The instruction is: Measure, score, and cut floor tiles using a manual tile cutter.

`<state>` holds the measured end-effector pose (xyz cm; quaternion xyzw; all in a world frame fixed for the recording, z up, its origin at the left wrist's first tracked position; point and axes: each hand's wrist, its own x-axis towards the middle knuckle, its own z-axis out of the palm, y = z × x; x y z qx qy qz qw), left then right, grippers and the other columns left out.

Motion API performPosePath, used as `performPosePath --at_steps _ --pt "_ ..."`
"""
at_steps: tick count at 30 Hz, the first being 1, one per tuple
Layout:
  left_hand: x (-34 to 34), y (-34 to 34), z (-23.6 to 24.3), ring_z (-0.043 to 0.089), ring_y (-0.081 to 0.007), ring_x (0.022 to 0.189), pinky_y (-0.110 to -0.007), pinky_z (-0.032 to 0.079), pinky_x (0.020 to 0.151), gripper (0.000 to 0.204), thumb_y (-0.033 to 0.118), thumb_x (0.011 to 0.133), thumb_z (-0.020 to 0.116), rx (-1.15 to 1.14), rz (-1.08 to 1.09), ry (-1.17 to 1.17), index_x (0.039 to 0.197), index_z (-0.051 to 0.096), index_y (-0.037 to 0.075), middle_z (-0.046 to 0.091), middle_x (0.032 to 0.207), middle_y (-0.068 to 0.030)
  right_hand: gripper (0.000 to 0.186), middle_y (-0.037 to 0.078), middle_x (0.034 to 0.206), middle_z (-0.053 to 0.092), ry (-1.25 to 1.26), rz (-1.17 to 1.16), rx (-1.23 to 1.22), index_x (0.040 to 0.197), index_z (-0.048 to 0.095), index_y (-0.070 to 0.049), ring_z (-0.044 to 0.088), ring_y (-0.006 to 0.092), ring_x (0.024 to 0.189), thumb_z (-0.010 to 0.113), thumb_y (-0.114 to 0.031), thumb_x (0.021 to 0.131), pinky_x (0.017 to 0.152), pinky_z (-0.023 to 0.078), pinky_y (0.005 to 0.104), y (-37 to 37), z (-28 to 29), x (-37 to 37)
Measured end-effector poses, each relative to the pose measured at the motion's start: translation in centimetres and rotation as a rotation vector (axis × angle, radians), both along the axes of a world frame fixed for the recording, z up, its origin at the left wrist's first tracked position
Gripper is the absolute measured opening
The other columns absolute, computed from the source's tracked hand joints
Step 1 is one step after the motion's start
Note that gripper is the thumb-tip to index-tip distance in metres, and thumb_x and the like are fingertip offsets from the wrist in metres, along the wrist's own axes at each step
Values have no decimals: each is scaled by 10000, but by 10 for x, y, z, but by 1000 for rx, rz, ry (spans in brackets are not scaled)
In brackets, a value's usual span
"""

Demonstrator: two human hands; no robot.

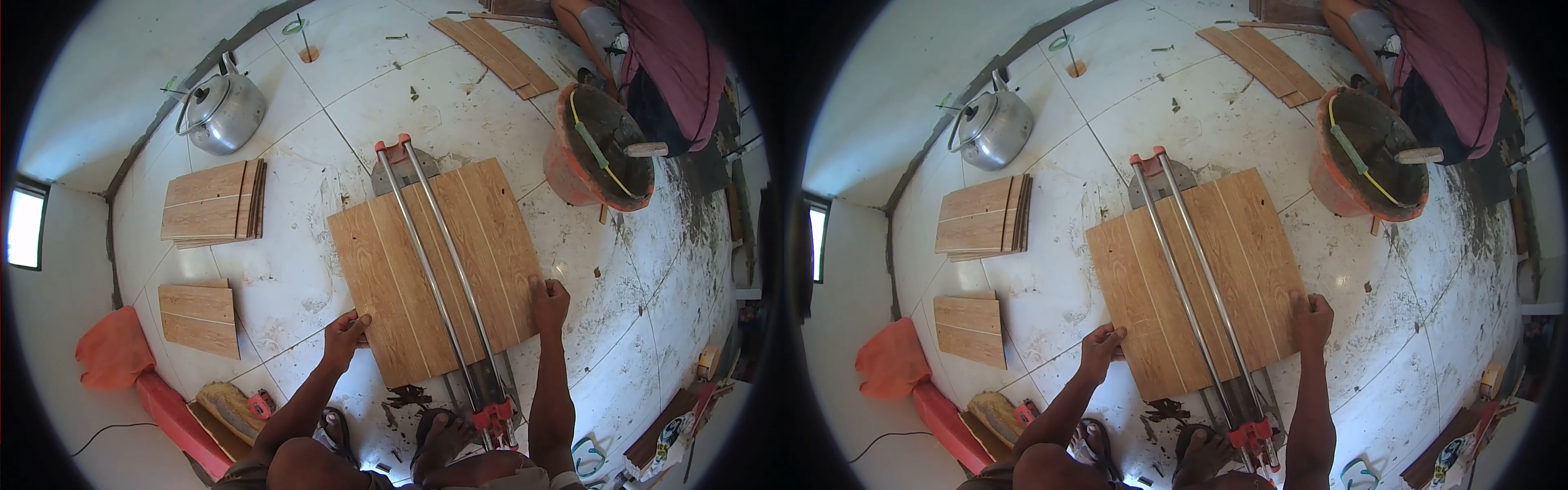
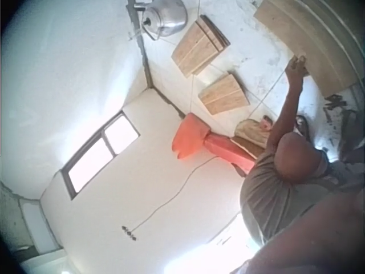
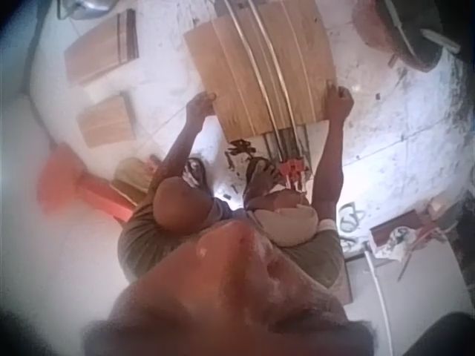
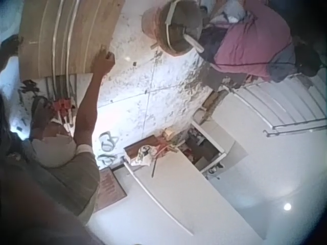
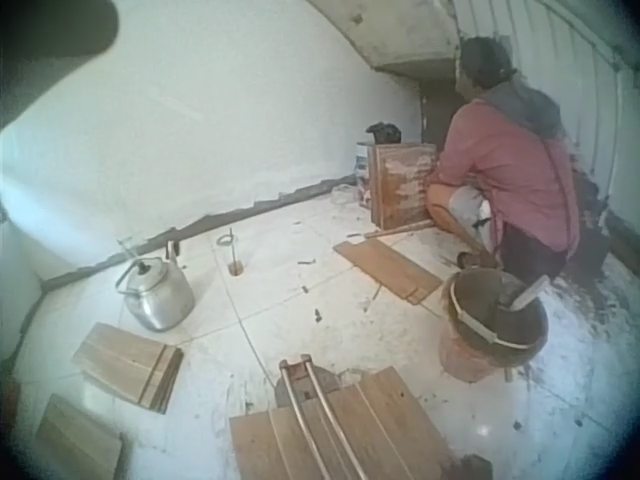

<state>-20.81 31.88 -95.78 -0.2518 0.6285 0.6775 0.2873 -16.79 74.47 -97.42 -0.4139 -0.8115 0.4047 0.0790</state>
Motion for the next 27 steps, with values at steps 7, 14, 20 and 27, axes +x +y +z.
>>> performPosePath --at_steps 7,14,20,27 --pt "-2 3 1 694 -169 733 -327 579 675 365 289 934 692 -10 -14 -26 1179 660 19 717 924 -76 424 43 631 597 -10 -17 -18 777 658 24 486 116 579 768 -377 860 558 428 316 -2 13 -13" --pt "-3 5 1 695 -161 735 -316 579 672 319 302 934 689 -17 -24 -36 1101 676 31 713 887 -67 428 -7 613 526 -50 40 -24 712 617 0 422 88 598 745 -367 891 548 385 303 6 12 -14" --pt "-6 4 3 700 -177 758 -330 592 695 367 296 935 694 3 -17 -36 1176 659 21 712 937 -80 460 9 588 515 -27 75 -64 692 601 10 416 96 582 758 -381 876 534 378 320 15 2 -14" --pt "-6 -2 1 714 -185 776 -357 611 727 382 305 934 706 63 -10 -34 1190 658 26 720 958 -77 446 -8 614 518 8 96 -73 702 596 1 422 98 601 761 -375 877 550 385 315 11 3 -11"
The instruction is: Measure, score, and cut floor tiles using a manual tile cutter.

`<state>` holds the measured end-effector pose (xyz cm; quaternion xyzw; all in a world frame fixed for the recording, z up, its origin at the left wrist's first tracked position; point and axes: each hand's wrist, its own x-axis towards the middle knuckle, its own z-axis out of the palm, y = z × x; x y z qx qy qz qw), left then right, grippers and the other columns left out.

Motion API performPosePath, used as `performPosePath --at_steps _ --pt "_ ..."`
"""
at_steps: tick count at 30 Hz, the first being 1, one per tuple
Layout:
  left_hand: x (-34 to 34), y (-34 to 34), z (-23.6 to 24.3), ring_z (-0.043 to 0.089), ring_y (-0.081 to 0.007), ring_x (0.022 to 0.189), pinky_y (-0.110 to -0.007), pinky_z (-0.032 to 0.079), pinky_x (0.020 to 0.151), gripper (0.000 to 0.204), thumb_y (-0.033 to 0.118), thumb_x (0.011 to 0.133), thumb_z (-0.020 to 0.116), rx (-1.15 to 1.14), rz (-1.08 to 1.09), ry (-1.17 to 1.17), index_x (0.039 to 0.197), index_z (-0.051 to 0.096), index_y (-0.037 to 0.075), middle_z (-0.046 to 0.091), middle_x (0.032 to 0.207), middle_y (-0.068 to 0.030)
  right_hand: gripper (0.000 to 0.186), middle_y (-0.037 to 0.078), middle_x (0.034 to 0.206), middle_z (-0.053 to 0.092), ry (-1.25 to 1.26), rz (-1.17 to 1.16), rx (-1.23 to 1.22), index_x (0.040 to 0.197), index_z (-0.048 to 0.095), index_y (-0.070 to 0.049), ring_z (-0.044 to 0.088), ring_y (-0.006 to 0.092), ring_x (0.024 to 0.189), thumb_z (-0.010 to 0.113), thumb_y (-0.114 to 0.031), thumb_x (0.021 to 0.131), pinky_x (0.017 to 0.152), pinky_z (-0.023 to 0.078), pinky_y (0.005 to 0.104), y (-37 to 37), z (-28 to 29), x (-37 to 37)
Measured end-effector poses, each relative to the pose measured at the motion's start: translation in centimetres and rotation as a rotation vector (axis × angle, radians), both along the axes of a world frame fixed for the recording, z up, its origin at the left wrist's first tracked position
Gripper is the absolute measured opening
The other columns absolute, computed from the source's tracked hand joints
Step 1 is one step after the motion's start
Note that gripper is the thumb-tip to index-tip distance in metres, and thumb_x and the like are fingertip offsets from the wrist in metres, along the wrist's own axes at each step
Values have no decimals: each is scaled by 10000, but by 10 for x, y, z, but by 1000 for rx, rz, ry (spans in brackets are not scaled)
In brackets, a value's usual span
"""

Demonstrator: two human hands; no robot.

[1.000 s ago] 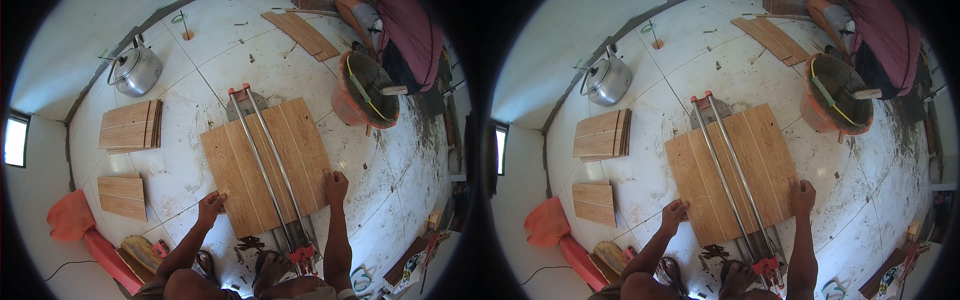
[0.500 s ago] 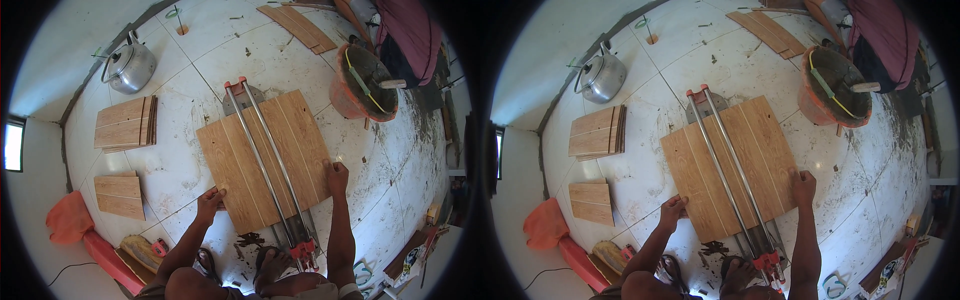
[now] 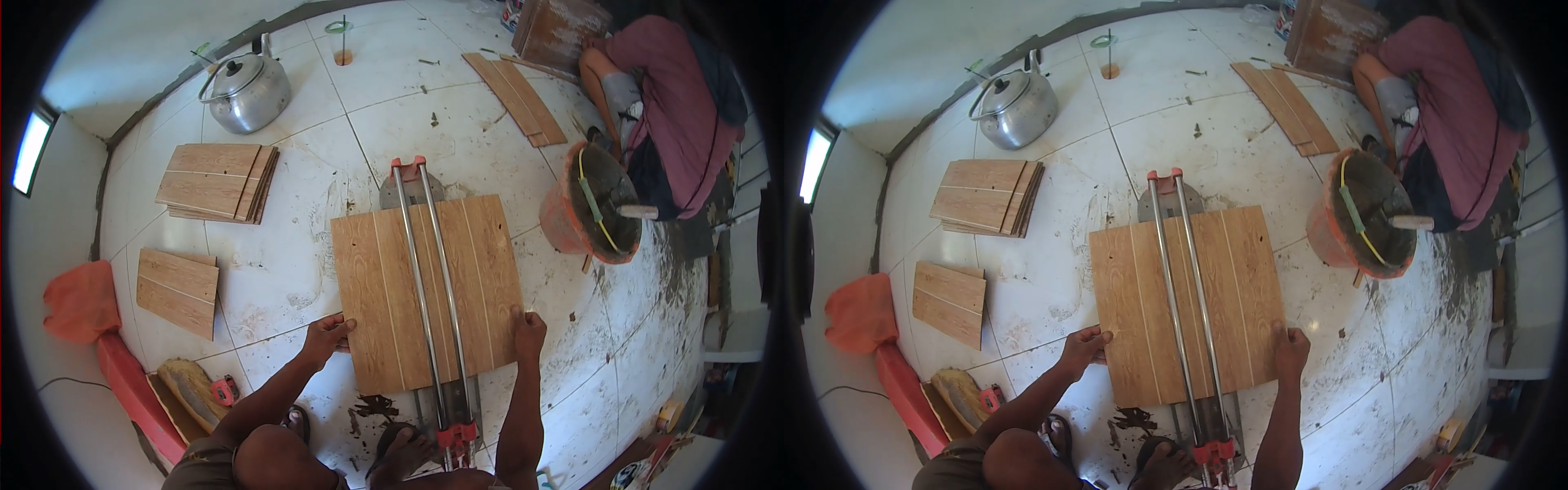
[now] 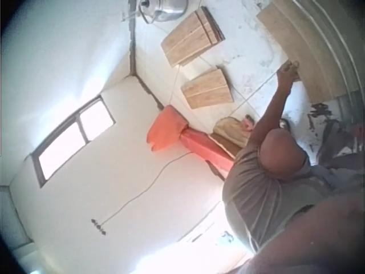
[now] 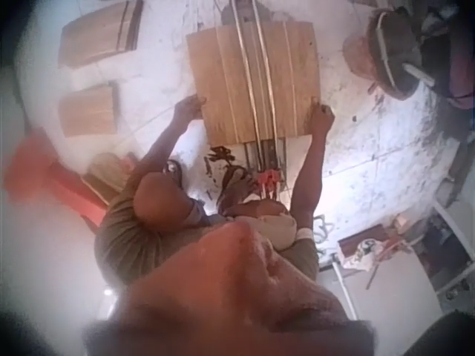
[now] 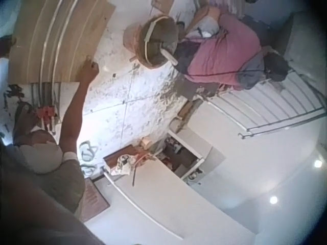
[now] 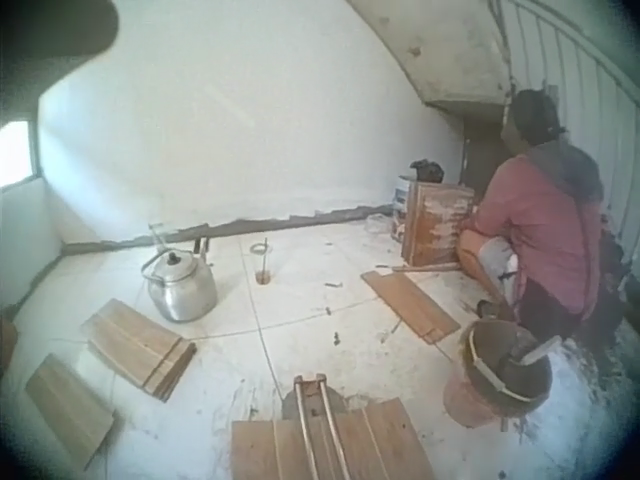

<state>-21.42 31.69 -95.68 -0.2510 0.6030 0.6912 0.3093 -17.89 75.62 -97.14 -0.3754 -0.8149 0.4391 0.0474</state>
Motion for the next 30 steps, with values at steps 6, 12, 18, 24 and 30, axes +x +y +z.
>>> performPosePath --at_steps 6,12,18,24,30 --pt "3 -4 0 717 -191 800 -363 611 753 385 306 943 697 -13 -47 -5 1199 649 23 718 981 -82 407 0 629 527 -15 -1 -32 715 596 5 432 105 610 741 -330 896 570 394 312 -2 3 1" --pt "3 -3 1 713 -190 811 -360 610 751 372 301 946 694 -23 -51 -3 1179 654 14 715 985 -87 387 10 621 529 -16 -8 6 729 599 14 432 110 603 737 -304 898 563 396 319 -2 2 0" --pt "3 -9 -1 712 -189 804 -363 609 751 367 294 946 693 -15 -70 4 1183 653 17 714 984 -87 385 32 626 558 -15 -21 -8 750 623 23 460 115 604 744 -314 890 568 414 329 -11 5 0" --pt "1 1 -7 710 -182 788 -355 605 722 360 308 936 702 -56 -79 2 1161 660 30 717 956 -80 379 57 634 597 -67 -31 11 777 645 30 506 136 609 754 -319 877 597 448 343 2 10 -5" --pt "2 0 -6 709 -182 764 -343 592 704 350 332 950 675 -101 -97 -11 1141 647 40 717 934 -75 334 122 827 644 112 -30 242 979 650 10 607 230 716 745 -291 870 689 503 367 -9 18 20"
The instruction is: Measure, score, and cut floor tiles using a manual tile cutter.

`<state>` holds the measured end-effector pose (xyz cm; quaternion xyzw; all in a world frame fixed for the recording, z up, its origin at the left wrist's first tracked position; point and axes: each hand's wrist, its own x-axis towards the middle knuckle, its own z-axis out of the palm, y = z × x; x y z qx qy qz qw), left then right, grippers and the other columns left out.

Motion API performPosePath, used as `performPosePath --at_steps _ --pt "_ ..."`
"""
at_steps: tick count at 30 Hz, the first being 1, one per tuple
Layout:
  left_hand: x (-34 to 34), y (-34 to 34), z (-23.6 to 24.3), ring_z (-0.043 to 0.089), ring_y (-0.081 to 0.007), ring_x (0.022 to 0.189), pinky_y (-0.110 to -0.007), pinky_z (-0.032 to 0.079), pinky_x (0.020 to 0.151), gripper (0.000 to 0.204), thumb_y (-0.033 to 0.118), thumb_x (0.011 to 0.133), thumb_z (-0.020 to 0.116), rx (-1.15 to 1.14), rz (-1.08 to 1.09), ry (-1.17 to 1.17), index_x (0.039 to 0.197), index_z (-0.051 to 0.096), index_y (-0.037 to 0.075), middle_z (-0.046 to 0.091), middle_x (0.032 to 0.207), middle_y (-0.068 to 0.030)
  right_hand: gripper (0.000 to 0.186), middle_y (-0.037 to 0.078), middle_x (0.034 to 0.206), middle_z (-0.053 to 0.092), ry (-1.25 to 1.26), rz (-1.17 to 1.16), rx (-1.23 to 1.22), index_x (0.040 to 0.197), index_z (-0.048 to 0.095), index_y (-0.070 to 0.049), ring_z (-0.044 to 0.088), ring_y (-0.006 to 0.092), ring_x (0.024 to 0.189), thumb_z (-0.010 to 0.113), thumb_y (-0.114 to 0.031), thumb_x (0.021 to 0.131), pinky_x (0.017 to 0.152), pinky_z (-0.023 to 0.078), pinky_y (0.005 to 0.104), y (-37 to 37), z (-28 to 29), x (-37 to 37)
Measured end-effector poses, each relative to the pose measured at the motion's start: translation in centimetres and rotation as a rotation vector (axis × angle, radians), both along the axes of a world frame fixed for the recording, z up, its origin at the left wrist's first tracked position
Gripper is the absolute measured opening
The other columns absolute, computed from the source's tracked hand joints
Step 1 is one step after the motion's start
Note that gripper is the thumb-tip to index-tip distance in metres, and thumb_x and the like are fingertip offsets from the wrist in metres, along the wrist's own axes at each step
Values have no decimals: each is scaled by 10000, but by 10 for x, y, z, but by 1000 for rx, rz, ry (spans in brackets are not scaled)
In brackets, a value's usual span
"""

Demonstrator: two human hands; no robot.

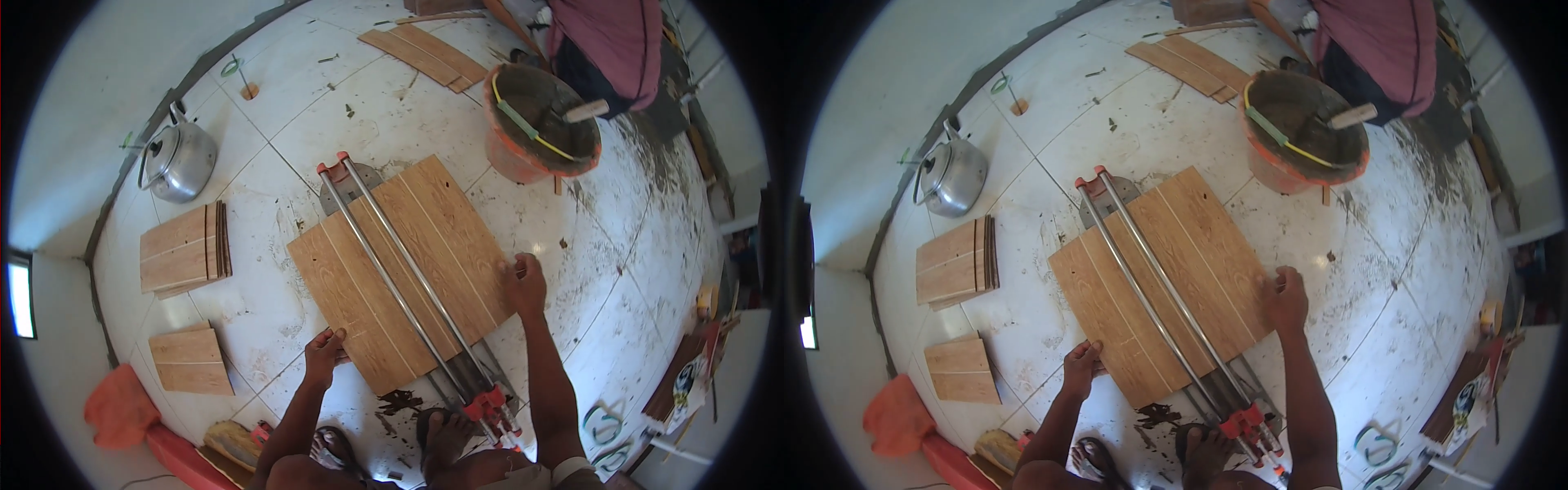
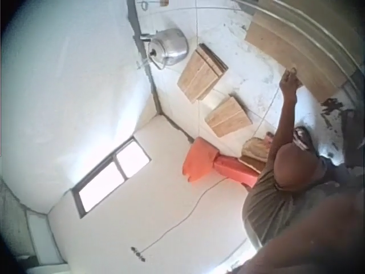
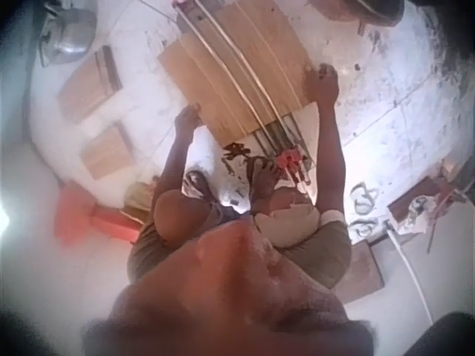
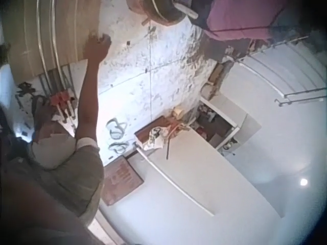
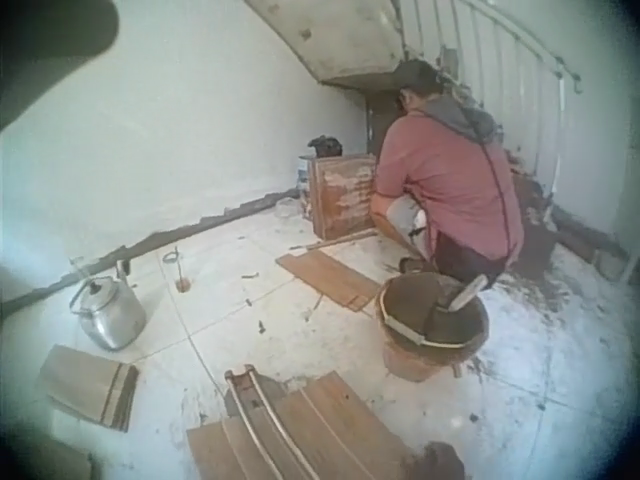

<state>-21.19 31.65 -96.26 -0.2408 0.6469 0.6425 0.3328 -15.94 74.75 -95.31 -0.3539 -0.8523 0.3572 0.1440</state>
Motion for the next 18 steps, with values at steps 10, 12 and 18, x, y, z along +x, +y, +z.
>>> performPosePath --at_steps 10,12,18 --pt "-3 -4 0 713 -200 798 -356 575 716 323 320 961 666 103 -13 -23 1149 620 61 707 963 -70 364 115 894 660 -436 -51 -176 1051 622 -19 644 240 775 695 -354 925 744 525 363 -60 44 335" --pt "-5 -8 1 711 -203 796 -354 574 715 316 321 960 669 100 -28 -39 1137 620 64 705 959 -65 469 113 870 678 -539 -222 -473 1050 625 -1 652 212 778 639 -458 945 719 533 361 -79 45 399" --pt "-6 -16 -20 704 -198 795 -349 567 697 269 315 963 670 186 -43 -15 1085 614 81 686 925 -45 365 133 1008 676 -476 -162 -414 1067 661 -3 650 248 971 549 -347 1016 893 485 354 -115 65 433"
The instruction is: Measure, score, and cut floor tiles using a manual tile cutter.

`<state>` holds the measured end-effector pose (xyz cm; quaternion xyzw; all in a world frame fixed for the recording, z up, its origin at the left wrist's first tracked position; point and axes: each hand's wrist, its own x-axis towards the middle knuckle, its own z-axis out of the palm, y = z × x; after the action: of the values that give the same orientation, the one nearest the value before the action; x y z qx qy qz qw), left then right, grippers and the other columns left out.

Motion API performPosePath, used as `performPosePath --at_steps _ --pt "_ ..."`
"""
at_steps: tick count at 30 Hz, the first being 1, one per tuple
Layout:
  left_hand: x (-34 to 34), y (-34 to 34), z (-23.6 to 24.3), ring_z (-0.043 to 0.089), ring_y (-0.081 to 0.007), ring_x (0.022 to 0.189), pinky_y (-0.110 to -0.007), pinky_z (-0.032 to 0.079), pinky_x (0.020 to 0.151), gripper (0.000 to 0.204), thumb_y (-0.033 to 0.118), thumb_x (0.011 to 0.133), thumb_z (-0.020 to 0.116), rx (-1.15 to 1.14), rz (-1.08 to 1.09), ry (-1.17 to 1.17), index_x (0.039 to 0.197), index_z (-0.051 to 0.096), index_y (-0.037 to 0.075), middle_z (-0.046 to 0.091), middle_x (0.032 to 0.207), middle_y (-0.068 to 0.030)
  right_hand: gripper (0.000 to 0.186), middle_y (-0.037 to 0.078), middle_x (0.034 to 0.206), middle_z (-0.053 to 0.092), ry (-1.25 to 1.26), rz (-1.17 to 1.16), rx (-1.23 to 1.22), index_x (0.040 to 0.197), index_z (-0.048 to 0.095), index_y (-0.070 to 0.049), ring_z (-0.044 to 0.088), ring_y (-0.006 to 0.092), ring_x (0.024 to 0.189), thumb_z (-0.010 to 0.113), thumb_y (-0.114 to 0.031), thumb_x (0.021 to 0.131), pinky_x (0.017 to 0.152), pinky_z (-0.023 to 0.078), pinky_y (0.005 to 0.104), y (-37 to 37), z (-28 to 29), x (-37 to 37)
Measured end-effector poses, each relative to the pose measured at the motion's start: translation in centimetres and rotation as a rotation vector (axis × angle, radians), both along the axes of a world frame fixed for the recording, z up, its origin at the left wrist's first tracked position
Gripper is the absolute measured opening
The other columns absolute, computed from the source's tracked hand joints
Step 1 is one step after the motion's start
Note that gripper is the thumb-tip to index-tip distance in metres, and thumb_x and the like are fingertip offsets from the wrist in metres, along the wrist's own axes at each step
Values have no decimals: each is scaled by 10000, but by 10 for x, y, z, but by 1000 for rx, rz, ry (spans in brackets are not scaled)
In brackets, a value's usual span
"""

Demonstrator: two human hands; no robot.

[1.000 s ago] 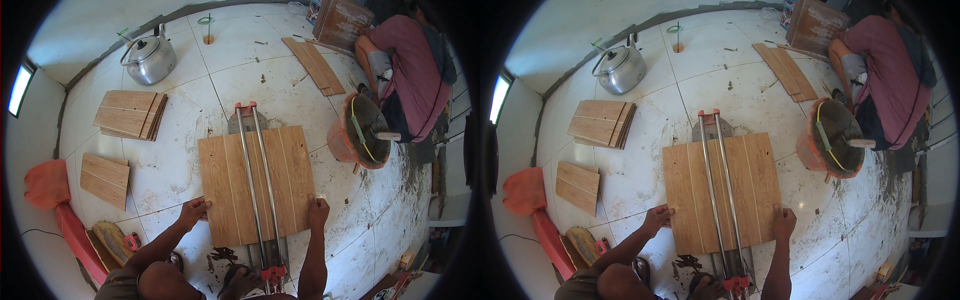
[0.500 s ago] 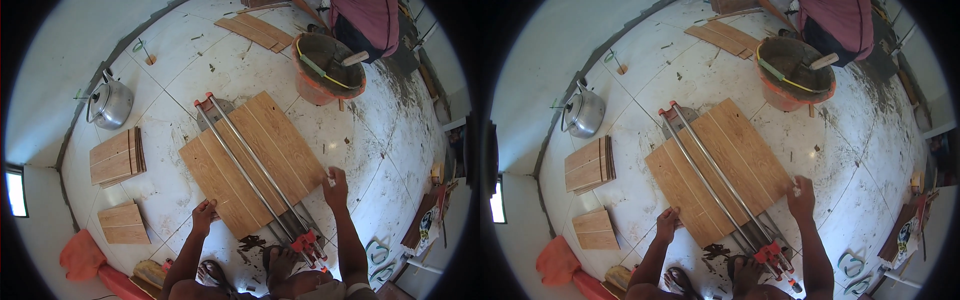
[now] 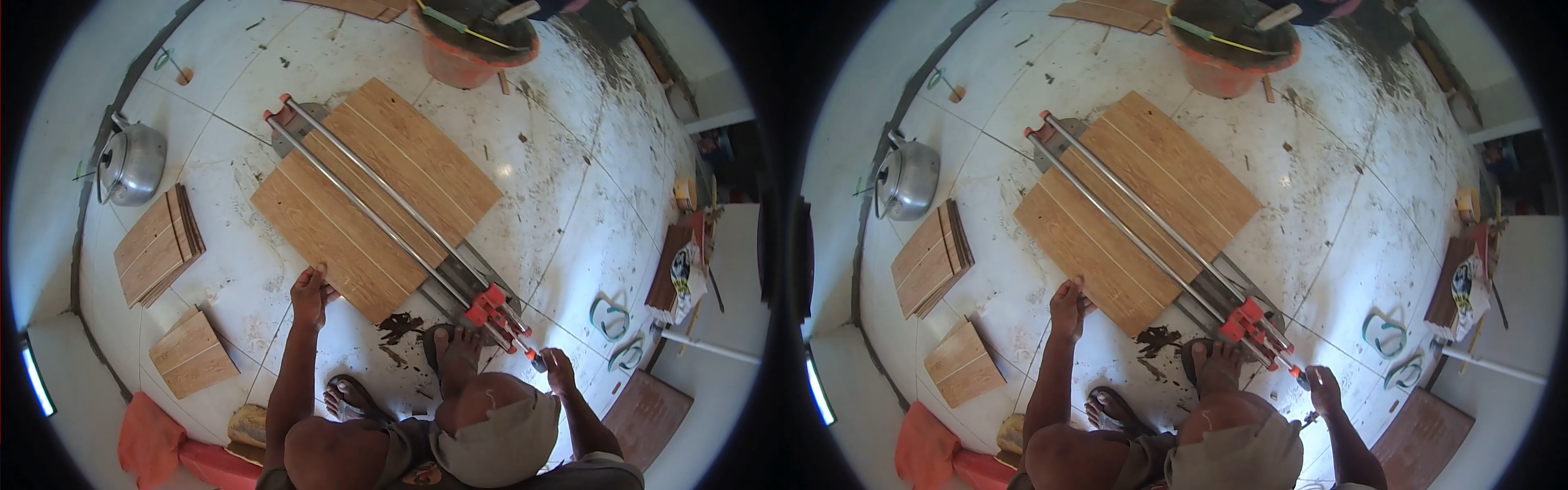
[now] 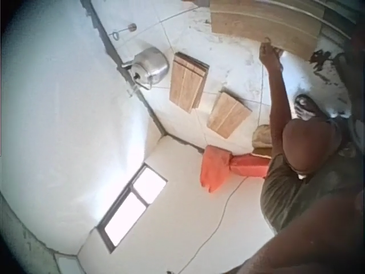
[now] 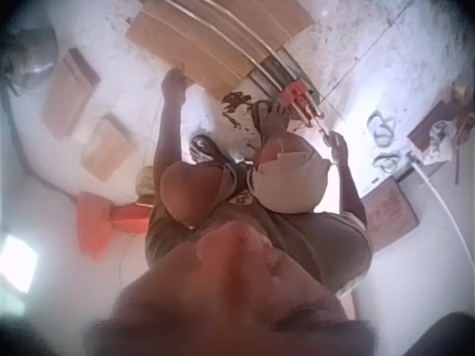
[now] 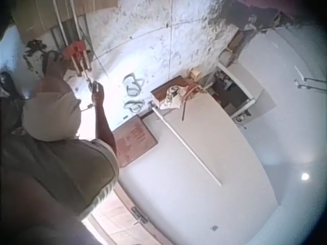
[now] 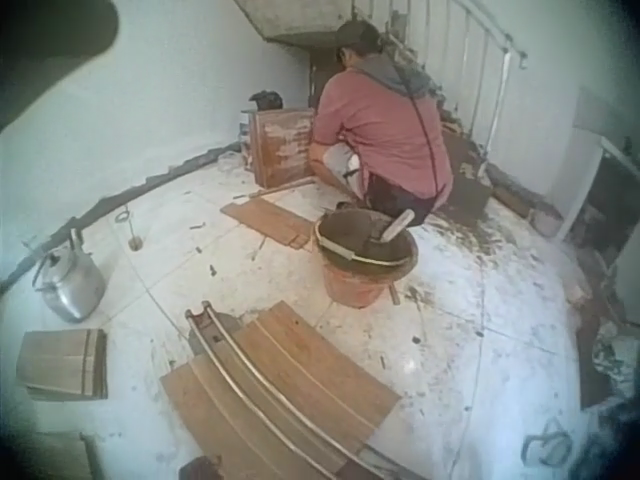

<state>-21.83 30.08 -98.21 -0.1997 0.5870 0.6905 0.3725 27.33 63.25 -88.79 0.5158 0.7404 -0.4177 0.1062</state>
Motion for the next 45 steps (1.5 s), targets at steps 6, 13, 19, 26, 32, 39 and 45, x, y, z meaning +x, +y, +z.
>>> performPosePath --at_steps 6,13,19,26,32,39,45 --pt "6 18 7 689 -181 785 -328 562 706 231 306 976 651 31 19 9 1057 612 94 672 905 -35 513 129 780 644 -203 40 -60 990 672 -36 595 234 731 534 -530 982 712 465 377 -1 -18 9" --pt "1 9 16 689 -187 806 -344 573 722 210 293 980 645 20 19 2 1040 608 96 668 905 -34 226 127 656 621 68 154 265 1011 666 -49 597 270 553 628 -269 973 526 472 365 -37 74 -65" --pt "-2 0 7 698 -222 829 -370 584 740 234 286 971 661 40 41 -9 1057 598 78 670 952 -63 268 175 867 679 215 395 307 1206 651 -68 678 358 719 588 -148 958 618 539 424 -44 70 -141" --pt "-2 9 10 707 -250 890 -385 591 774 304 285 967 665 48 28 -25 1134 590 42 680 1031 -102 279 179 876 674 193 399 287 1207 646 -69 673 377 727 575 -187 964 619 529 451 -39 35 -147" --pt "-2 2 12 718 -233 873 -386 599 788 306 273 970 660 32 35 -52 1167 610 45 696 1003 -93 266 194 879 655 171 438 393 1193 635 -73 657 408 737 556 -200 972 605 516 497 -47 15 -143" --pt "-9 5 15 714 -170 783 -358 594 747 317 323 956 679 26 48 -67 1106 647 46 712 931 -59 297 193 855 658 104 424 344 1213 610 -81 670 407 734 562 -240 967 599 521 502 -46 1 -127" --pt "-22 -3 22 717 -176 789 -351 601 742 318 290 970 661 -4 28 -52 1137 643 21 717 967 -76 299 203 889 678 5 546 374 1226 578 -70 673 426 777 523 -237 985 652 529 515 -56 28 -207"
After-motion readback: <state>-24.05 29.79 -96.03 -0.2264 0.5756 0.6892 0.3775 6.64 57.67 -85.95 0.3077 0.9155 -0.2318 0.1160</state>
